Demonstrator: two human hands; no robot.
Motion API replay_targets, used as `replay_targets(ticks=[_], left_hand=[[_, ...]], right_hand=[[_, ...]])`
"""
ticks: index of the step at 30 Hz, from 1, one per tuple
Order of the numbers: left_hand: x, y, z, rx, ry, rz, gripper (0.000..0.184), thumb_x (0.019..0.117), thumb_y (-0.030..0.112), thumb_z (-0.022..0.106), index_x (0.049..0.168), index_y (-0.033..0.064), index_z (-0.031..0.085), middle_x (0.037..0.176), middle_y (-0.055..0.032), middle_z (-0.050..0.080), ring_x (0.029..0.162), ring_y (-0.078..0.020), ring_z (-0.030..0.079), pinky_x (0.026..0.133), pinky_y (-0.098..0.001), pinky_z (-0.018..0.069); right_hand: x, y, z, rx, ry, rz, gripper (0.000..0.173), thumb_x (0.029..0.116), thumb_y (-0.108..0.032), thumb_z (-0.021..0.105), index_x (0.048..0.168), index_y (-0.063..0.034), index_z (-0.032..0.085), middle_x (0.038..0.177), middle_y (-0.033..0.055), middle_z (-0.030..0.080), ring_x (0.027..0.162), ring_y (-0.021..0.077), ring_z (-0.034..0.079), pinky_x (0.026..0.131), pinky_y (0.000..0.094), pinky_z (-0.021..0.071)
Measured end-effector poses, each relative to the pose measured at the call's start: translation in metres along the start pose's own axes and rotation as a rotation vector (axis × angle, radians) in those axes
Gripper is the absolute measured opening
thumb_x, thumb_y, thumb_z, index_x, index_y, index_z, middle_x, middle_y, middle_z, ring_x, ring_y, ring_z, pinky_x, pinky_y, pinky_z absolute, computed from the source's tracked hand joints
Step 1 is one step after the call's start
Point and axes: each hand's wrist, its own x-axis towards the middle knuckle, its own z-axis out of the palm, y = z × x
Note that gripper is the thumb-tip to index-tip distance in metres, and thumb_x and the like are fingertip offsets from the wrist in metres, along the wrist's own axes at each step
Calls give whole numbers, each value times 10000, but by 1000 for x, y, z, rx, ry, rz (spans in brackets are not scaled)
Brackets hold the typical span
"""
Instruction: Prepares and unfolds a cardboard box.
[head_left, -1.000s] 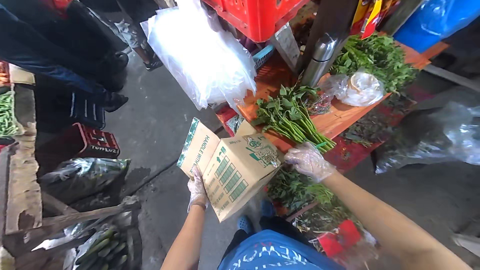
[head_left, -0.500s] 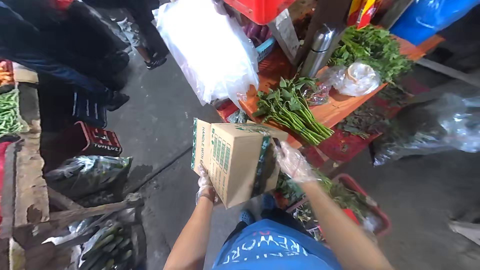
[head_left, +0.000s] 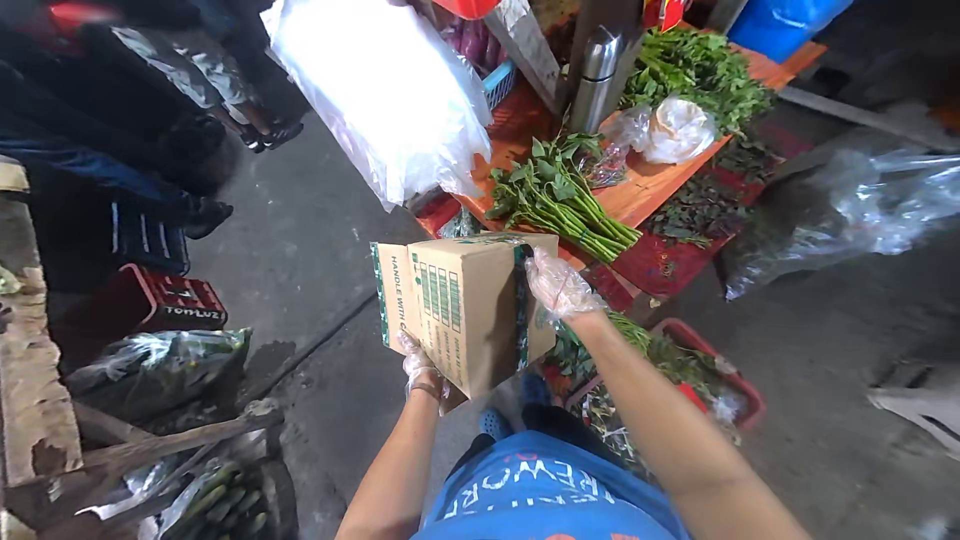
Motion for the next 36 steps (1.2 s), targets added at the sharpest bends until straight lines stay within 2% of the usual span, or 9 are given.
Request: replay_targets(ticks=[3, 8, 12, 15, 21, 25, 31, 33, 36], left_hand=[[-3, -2, 2, -14, -5, 3, 956, 1005, 747, 185, 1264, -61, 625, 1265, -302, 626, 1172, -405, 616, 973, -599, 475], [-4, -10, 7, 22, -9, 15, 957, 1018, 724, 152, 1267, -71, 622, 1268, -313, 622, 1182, -419, 610, 983, -602, 472], [-9, -14, 12, 23, -8, 2, 958, 1021, 720, 142, 1286, -72, 611, 1295, -314, 610, 1206, -425, 598, 998, -600, 465], [-9, -16, 13, 11, -10, -4, 968, 1017, 726, 127, 1285, -69, 612, 1290, -313, 613, 1209, -427, 597, 994, -607, 465], [-8, -17, 11, 40, 1, 13, 985, 1012, 733, 117, 1275, -75, 615, 1280, -319, 616, 1189, -436, 606, 976, -617, 472], [-15, -16, 12, 3, -1, 15, 962, 1019, 722, 132, 1291, -71, 604, 1296, -315, 607, 1200, -431, 597, 985, -613, 467], [-19, -17, 14, -51, 3, -10, 953, 1022, 721, 142, 1298, -69, 598, 1299, -315, 600, 1195, -426, 593, 978, -607, 467], [-20, -18, 15, -71, 5, -29, 954, 1020, 726, 155, 1311, -69, 593, 1321, -312, 593, 1213, -424, 589, 989, -606, 465], [-18, -23, 18, -117, -39, -28, 924, 1025, 720, 159, 1366, -41, 558, 1370, -290, 572, 1251, -406, 570, 1011, -603, 461]], right_hand=[[2, 0, 3, 11, 20, 38, 467, 1135, -321, 316, 1481, -35, 444, 1301, 260, 639, 1219, 408, 636, 1004, 586, 498], [1, 6, 14, 72, 99, 26, 447, 1131, -288, 330, 1452, -16, 481, 1298, 268, 638, 1219, 414, 632, 1006, 582, 496], [1, 12, 20, 86, 86, 34, 455, 1131, -308, 327, 1460, -35, 482, 1310, 252, 640, 1225, 406, 632, 1017, 588, 491], [-8, 9, 15, 123, 106, 22, 447, 1134, -310, 334, 1458, -40, 480, 1275, 264, 650, 1185, 425, 645, 972, 603, 503], [-4, 3, 13, 133, 105, -21, 449, 1133, -286, 339, 1479, -31, 469, 1298, 261, 644, 1208, 413, 638, 1000, 584, 495], [4, 4, 8, 105, 50, -11, 447, 1131, -264, 325, 1496, -37, 451, 1349, 246, 623, 1259, 391, 614, 1048, 571, 474], [-13, 21, 29, 92, 15, 19, 406, 1115, -250, 386, 1450, -45, 489, 1271, 257, 647, 1186, 414, 646, 987, 583, 506], [-24, 35, 41, 89, -31, 33, 416, 1111, -272, 392, 1436, -35, 497, 1256, 258, 651, 1180, 406, 648, 993, 578, 503], [-54, 51, 60, 68, -186, 96, 460, 1118, -267, 349, 1507, -33, 430, 1343, 260, 611, 1254, 391, 611, 1058, 557, 468]])
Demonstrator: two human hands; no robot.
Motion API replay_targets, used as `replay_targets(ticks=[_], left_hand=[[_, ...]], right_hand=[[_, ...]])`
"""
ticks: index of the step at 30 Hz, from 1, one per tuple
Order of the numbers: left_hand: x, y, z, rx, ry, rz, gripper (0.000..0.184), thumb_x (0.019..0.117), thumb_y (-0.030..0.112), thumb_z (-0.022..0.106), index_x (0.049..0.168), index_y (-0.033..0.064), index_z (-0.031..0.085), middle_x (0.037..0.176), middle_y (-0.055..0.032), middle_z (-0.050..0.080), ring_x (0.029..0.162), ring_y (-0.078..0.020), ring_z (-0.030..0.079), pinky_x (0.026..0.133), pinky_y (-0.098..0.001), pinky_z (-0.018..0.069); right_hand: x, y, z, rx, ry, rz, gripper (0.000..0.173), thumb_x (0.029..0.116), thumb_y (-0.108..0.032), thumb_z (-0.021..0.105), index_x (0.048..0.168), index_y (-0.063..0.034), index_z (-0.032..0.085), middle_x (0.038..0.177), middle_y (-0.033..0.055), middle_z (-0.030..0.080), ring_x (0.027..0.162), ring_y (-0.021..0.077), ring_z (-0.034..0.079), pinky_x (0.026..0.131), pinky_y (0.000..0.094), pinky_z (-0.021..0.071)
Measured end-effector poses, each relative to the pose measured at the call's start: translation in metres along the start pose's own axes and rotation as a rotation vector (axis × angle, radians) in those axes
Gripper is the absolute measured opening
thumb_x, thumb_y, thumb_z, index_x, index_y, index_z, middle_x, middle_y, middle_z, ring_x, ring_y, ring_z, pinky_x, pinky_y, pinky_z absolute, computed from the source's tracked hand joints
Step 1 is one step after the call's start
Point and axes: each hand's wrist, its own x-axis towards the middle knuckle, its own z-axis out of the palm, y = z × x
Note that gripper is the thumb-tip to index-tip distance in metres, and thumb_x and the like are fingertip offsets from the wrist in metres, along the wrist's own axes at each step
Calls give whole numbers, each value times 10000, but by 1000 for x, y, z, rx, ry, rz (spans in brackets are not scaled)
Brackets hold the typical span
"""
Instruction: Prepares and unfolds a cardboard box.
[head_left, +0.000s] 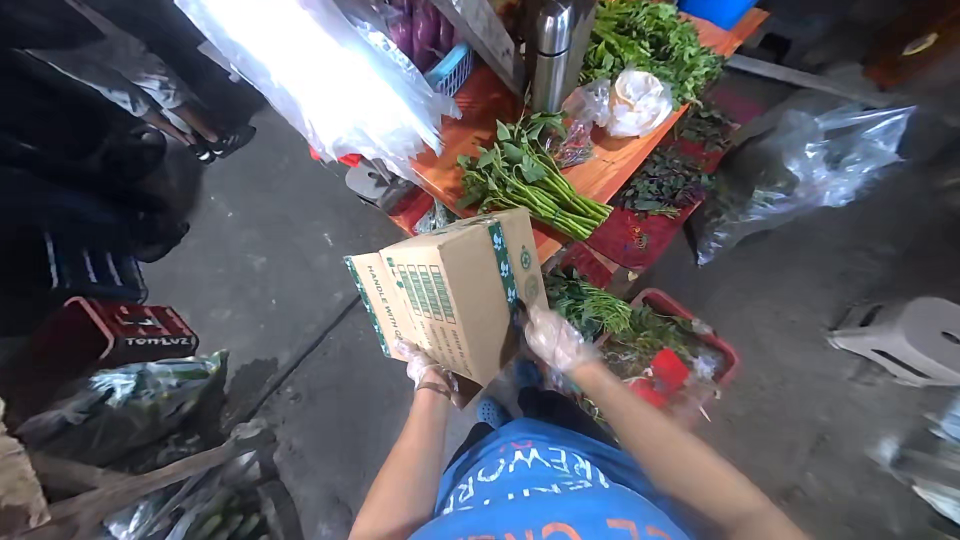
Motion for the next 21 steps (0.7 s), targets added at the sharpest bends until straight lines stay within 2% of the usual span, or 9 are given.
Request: replay_targets(ticks=[5, 8, 10, 12, 13, 15, 17, 19, 21], left_hand=[[-7, -2, 5, -76, -2, -15, 900, 1031, 712, 175, 1368, -28, 562, 1384, -269, 569, 1255, -386, 571, 1006, -594, 466], [-8, 0, 6, -222, -180, 53, 778, 1068, 632, 121, 1529, 70, 397, 1524, -198, 463, 1367, -325, 489, 1073, -578, 433], [-9, 7, 8, -254, -270, 93, 702, 1094, 555, 72, 1590, 106, 283, 1595, -175, 372, 1427, -303, 420, 1107, -569, 402], [-4, 8, 3, -285, -293, 107, 653, 1111, 501, 80, 1597, 103, 256, 1606, -171, 348, 1437, -290, 402, 1127, -547, 388], [-1, 9, -1, -312, -283, 97, 656, 1109, 511, 88, 1588, 105, 278, 1588, -171, 377, 1419, -287, 426, 1114, -550, 403], [7, 10, -17, -322, -271, 67, 686, 1096, 553, 94, 1570, 110, 316, 1548, -175, 428, 1373, -299, 472, 1074, -567, 431], [21, 0, -40, -285, -252, 54, 721, 1078, 602, 104, 1548, 120, 362, 1498, -172, 488, 1316, -304, 521, 1025, -581, 462], [24, -8, -66, -239, -206, 60, 727, 1081, 594, 104, 1519, 95, 399, 1446, -180, 526, 1257, -290, 549, 990, -562, 478], [16, -12, -88, -156, -143, 84, 685, 1104, 525, 96, 1491, 60, 420, 1406, -181, 544, 1213, -254, 560, 976, -501, 484]], right_hand=[[-13, 47, 52, -138, -227, 73, 472, 1104, -275, 368, 1537, -89, 398, 1315, 258, 632, 1220, 427, 632, 1023, 614, 487], [-15, 85, 79, -251, -361, 137, 447, 1089, -310, 406, 1428, -54, 545, 1356, 282, 608, 1261, 479, 586, 1009, 694, 453], [-10, 107, 66, -168, -253, 190, 470, 1097, -336, 383, 1447, -53, 520, 1376, 267, 602, 1282, 449, 585, 1044, 661, 454], [-6, 112, 25, 147, -57, 222, 509, 1123, -352, 347, 1510, -30, 424, 1360, 264, 598, 1233, 398, 614, 1050, 589, 473], [-3, 107, 3, 319, 40, 222, 502, 1124, -351, 358, 1527, -54, 393, 1280, 254, 616, 1091, 369, 653, 948, 552, 521], [6, 87, -50, 549, 122, 170, 485, 1092, -180, 428, 1561, -100, 338, 1262, 225, 584, 912, 283, 623, 791, 458, 533], [34, 75, -87, 603, 229, 51, 516, 1017, -22, 491, 1519, -71, 386, 1104, 176, 590, 741, 192, 572, 663, 369, 514], [68, 62, -113, 594, 378, 7, 587, 991, -23, 542, 1542, -108, 357, 1110, 190, 624, 785, 238, 629, 710, 427, 549], [103, 44, -135, 457, 480, -44, 612, 977, -52, 596, 1547, -116, 382, 1281, 253, 631, 1029, 377, 681, 880, 575, 555]])
